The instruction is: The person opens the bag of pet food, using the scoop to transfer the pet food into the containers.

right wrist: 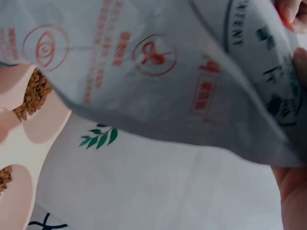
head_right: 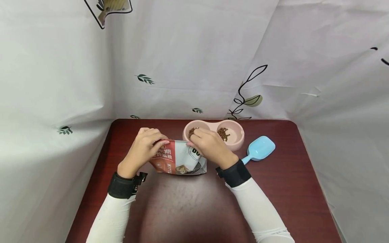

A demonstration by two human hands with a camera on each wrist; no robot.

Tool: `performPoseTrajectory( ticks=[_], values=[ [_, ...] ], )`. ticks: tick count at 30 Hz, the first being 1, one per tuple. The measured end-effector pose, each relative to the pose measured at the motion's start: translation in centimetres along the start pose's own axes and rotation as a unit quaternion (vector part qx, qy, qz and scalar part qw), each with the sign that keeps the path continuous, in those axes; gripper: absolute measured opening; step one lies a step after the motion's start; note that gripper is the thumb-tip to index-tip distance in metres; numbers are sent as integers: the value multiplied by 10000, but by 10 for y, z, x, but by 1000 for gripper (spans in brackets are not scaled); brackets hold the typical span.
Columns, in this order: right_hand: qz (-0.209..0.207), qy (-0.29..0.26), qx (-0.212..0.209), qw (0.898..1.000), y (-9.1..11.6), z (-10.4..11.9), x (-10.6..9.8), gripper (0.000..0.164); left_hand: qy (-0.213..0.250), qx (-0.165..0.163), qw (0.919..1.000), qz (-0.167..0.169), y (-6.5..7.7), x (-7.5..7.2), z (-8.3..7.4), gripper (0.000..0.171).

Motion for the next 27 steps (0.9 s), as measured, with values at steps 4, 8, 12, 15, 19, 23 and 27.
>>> performPoseTrajectory(
  ticks=[4, 8, 12, 15, 19, 23, 27],
  values=[
    [-84, -180, 49, 9998, 3, -5, -6, 34, 40, -61, 9999, -100, 2, -6, 7, 11],
    [-41, -469, 176, 9987, 8, -10, -11, 30, 209, -113, 9995, -207, 3, -13, 12, 10],
    [-124, -275, 178, 9994, 12, -15, -18, 39, 310, -39, 9991, -272, 5, -17, 13, 10],
    [-301, 13, 33, 9995, 14, -16, -23, 46, 332, -7, 9989, -326, 7, -19, 14, 11],
    [-419, 218, -65, 9989, 17, -17, -28, 48, 375, -61, 9984, -413, 11, -23, 17, 12],
    [-219, 129, 123, 9996, 24, -19, -28, 40, 475, -180, 9976, -465, 17, -25, 21, 12],
    [-52, 39, 384, 9992, 36, -22, -29, 31, 611, -394, 9965, -410, 24, -24, 25, 11]
  ],
)
Point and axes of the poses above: each hand's wrist, its own y-axis away from the middle knuckle, its own x-axis out of the palm, z = x × y, the point moved 10 cm from there along -y, towards the middle knuckle, and after that the axes turned 7 degrees about -z, right-handed, at the moved point
